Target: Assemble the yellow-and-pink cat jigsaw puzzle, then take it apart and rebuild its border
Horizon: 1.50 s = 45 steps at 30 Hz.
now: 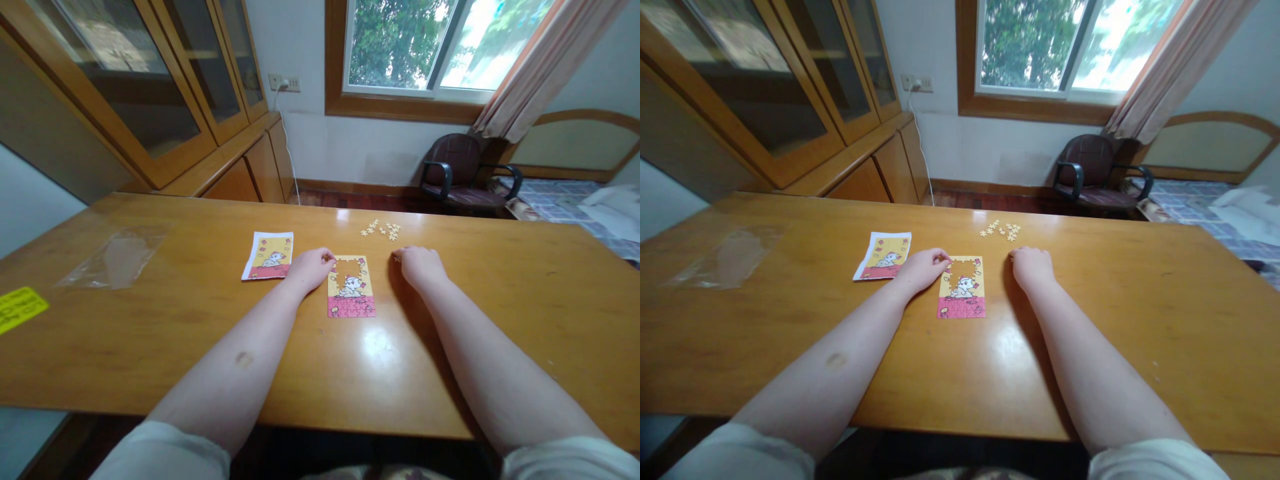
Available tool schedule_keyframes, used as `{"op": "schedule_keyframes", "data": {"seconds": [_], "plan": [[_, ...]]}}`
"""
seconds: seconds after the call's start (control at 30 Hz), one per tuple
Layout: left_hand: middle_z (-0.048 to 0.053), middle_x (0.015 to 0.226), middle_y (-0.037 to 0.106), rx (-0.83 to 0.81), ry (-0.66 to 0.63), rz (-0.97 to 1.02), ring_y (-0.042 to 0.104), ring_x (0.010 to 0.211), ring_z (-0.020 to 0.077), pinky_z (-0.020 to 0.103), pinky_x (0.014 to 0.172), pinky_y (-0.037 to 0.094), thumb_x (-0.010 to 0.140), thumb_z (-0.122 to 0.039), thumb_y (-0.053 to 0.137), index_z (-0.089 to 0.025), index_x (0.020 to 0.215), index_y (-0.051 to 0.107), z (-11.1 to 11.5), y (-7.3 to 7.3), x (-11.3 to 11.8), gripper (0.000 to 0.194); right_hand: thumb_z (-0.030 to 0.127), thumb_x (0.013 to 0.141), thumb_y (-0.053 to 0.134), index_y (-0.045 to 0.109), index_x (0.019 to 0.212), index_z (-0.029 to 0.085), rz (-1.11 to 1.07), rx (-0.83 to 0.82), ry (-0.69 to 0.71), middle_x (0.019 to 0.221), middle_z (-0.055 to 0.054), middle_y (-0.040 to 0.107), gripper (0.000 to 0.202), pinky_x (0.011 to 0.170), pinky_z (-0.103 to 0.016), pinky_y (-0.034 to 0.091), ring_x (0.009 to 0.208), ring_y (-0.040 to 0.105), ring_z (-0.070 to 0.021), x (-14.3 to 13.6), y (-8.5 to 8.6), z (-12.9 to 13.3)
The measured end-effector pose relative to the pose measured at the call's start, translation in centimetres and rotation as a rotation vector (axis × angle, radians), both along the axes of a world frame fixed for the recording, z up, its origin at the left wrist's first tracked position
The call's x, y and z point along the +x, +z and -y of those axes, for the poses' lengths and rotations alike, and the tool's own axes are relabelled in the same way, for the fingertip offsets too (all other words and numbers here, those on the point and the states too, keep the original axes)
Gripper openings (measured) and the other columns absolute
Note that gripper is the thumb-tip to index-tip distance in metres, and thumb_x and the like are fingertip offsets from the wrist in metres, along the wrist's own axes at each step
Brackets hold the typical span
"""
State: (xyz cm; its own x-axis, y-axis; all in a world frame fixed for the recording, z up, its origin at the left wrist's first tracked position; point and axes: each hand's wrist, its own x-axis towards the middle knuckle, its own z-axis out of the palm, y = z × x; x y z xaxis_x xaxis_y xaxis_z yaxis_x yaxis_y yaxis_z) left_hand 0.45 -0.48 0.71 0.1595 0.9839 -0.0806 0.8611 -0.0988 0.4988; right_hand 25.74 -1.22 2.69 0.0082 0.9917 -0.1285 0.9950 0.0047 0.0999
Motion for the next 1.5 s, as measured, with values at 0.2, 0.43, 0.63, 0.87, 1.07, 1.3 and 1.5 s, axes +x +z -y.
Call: {"op": "schedule_keyframes", "data": {"seconds": [0.2,0.43,0.63,0.87,1.07,1.3,1.5], "plan": [[0.002,0.094,0.072,0.006,0.003,0.001,0.063,0.085,0.0205,0.028,0.072,0.045,0.083,-0.038,0.051,-0.026,0.096,0.069,-0.1,-0.2,0.0,0.026,0.019,0.088,0.042,0.069,0.103,0.02,-0.008,-0.012,-0.033,0.109,-0.012,0.067,0.031,0.076,-0.031,0.042,0.097,0.063,-0.0242,-0.4,-0.2,-0.3],[0.003,0.096,0.072,0.003,0.0,0.009,0.063,0.085,0.021,0.029,0.071,0.045,0.083,-0.038,0.051,-0.026,0.096,0.07,0.0,-0.2,-0.1,0.026,0.021,0.09,0.042,0.063,0.1,0.016,-0.135,0.072,-0.022,0.1,-0.015,0.068,0.024,0.071,-0.033,0.043,0.09,0.063,-0.026,-1.1,-1.1,0.0],[0.003,0.095,0.072,0.004,0.005,0.009,0.064,0.085,0.0213,0.029,0.073,0.046,0.083,-0.037,0.052,-0.026,0.096,0.07,0.0,-0.1,0.0,0.025,0.023,0.084,0.058,0.066,0.105,0.022,-0.569,0.085,0.143,0.092,-0.006,0.071,0.023,0.068,-0.027,0.044,0.078,0.062,-0.0173,-3.0,-0.5,1.2],[0.003,0.094,0.072,0.006,-0.002,-0.005,0.064,0.087,0.0211,0.029,0.076,0.047,0.083,-0.038,0.052,-0.026,0.098,0.07,-0.1,-0.1,0.1,0.026,0.023,0.079,0.067,0.072,0.099,0.022,-0.791,-0.206,0.391,0.083,-0.002,0.073,0.021,0.067,-0.023,0.045,0.07,0.063,-0.0129,-6.2,-0.5,3.6],[0.003,0.093,0.072,0.005,0.006,-0.004,0.064,0.086,0.0208,0.029,0.075,0.046,0.083,-0.037,0.052,-0.026,0.097,0.07,0.0,0.0,0.1,0.025,0.034,0.084,0.062,0.074,0.096,0.024,-0.552,-0.129,0.544,0.086,-0.005,0.074,0.02,0.069,-0.027,0.044,0.075,0.064,-0.0172,-6.4,-0.9,3.7],[0.003,0.095,0.072,0.011,-0.003,0.003,0.064,0.087,0.0206,0.029,0.075,0.046,0.083,-0.038,0.052,-0.026,0.098,0.07,0.0,-0.1,0.0,0.025,0.021,0.084,0.055,0.074,0.103,0.026,-0.649,-0.147,0.736,0.094,-0.004,0.072,0.027,0.076,-0.026,0.046,0.08,0.063,-0.0154,-5.2,-0.5,3.5],[0.002,0.094,0.073,0.007,-0.002,0.002,0.064,0.086,0.0209,0.029,0.074,0.046,0.083,-0.038,0.052,-0.027,0.098,0.07,-0.1,-0.2,0.0,0.025,0.017,0.081,0.055,0.074,0.103,0.026,-0.649,-0.25,0.755,0.099,-0.003,0.072,0.03,0.078,-0.026,0.046,0.084,0.064,-0.0157,-5.5,-0.8,3.6]]}}
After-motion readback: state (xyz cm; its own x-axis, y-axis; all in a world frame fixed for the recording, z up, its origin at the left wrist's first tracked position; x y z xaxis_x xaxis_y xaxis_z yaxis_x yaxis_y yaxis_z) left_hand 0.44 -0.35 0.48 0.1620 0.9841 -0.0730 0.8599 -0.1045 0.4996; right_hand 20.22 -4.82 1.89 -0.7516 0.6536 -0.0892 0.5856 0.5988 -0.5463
